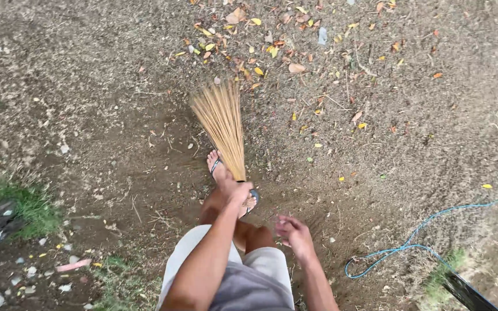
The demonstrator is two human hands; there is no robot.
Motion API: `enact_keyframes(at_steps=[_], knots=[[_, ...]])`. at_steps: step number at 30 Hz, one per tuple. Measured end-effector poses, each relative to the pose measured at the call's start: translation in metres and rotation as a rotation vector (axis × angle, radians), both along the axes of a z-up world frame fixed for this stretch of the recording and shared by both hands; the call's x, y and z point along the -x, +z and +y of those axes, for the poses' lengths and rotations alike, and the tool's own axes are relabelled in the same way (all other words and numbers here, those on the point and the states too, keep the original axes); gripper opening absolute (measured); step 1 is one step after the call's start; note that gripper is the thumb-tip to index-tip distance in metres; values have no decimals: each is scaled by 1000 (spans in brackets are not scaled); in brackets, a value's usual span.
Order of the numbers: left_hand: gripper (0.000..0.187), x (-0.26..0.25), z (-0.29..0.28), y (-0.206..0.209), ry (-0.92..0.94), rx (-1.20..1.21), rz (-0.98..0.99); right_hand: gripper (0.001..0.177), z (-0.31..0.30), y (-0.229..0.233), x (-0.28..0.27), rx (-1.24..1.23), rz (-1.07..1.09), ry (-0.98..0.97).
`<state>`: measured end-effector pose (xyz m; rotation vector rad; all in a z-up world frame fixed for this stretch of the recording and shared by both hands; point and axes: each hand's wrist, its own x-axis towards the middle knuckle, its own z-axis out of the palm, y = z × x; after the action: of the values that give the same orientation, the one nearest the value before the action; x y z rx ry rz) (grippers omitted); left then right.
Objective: Sweeping dry leaves and debris on a dirt ground using a stick broom.
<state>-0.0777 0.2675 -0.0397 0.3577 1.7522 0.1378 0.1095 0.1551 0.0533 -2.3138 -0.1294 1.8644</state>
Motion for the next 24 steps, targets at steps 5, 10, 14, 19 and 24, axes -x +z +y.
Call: enact_keyframes(at_steps=[5, 10, 14, 19, 24], knots=[[61, 10, -3, 7, -36, -88, -255, 40, -11, 7, -13, 5, 21, -24], [78, 103, -4, -7, -85, -495, -266, 41, -21, -11, -39, 41, -4, -68], [69, 163, 60, -17, 387, -219, 80, 41, 23, -13, -50, -15, -43, -49], [38, 174, 95, -57, 536, -6, 273, 42, 122, 6, -15, -37, -60, 45], [98, 187, 91, 49, 236, -241, -256, 42, 210, -6, 17, -135, 47, 70]])
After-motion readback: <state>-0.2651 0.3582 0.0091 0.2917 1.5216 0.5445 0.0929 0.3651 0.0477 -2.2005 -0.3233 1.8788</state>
